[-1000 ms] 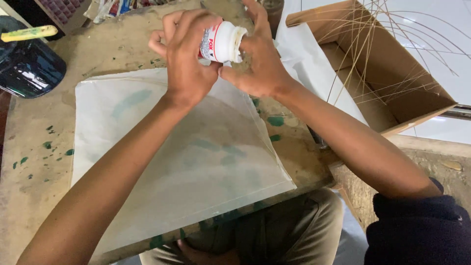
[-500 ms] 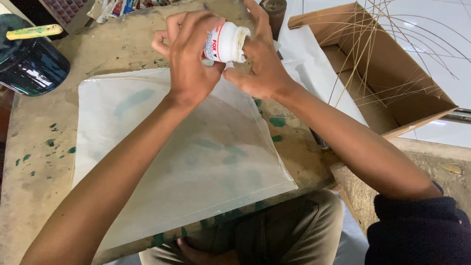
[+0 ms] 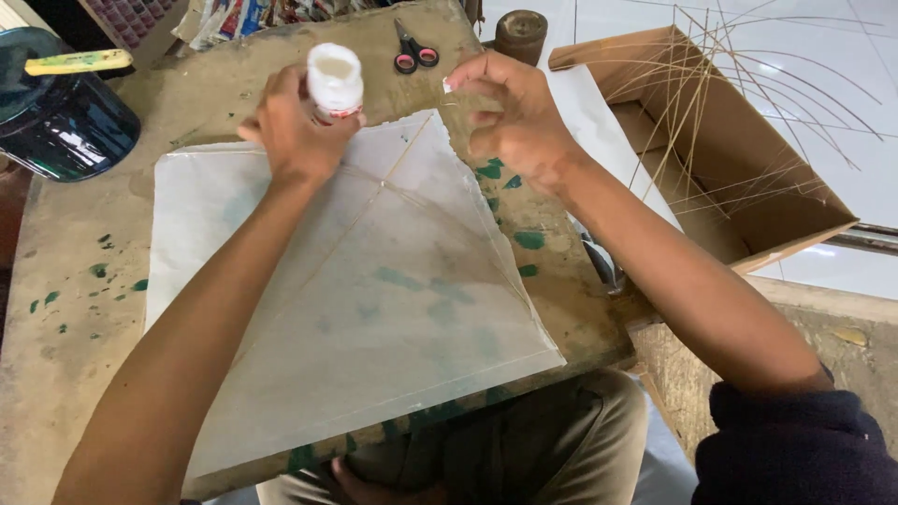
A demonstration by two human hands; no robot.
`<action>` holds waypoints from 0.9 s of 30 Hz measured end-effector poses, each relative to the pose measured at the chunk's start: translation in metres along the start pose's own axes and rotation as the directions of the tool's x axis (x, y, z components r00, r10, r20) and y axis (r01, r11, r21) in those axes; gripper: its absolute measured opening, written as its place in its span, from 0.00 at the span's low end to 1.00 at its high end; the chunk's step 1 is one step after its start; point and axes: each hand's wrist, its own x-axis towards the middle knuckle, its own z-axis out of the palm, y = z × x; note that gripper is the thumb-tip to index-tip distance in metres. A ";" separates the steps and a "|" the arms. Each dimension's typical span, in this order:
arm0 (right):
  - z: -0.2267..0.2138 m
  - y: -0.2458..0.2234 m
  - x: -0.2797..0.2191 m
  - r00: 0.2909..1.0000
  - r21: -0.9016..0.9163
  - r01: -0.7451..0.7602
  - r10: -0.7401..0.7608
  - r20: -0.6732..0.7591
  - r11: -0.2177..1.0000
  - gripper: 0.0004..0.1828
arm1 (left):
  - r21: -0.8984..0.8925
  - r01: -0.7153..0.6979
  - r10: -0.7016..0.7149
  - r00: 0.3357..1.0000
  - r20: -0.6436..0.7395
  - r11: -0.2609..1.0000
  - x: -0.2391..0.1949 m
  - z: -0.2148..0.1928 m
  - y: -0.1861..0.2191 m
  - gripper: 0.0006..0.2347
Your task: The person trims the edges of a white sheet attached to a bamboo frame using scissors. They then apply glue from a bottle to the frame and fold the sheet over the edges to secure it.
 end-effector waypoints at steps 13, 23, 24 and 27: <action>-0.015 -0.035 -0.094 0.971 -0.457 0.158 -0.054 0.232 0.875 0.12 | -0.205 -0.463 0.488 0.868 0.091 0.862 -0.057 -0.031 0.068 0.16; -0.012 -0.026 -0.132 0.946 -0.434 0.290 -0.185 0.268 0.853 0.20 | -0.438 -0.461 0.634 0.608 0.478 0.772 -0.124 -0.044 0.113 0.06; -0.011 -0.022 -0.132 0.942 -0.429 0.302 -0.198 0.271 0.851 0.20 | -0.431 -0.459 0.628 0.615 0.477 0.777 -0.123 -0.045 0.112 0.06; -0.009 -0.014 -0.135 0.950 -0.467 0.288 -0.186 0.253 0.836 0.20 | -0.437 -0.467 0.637 0.619 0.458 0.769 -0.124 -0.044 0.113 0.05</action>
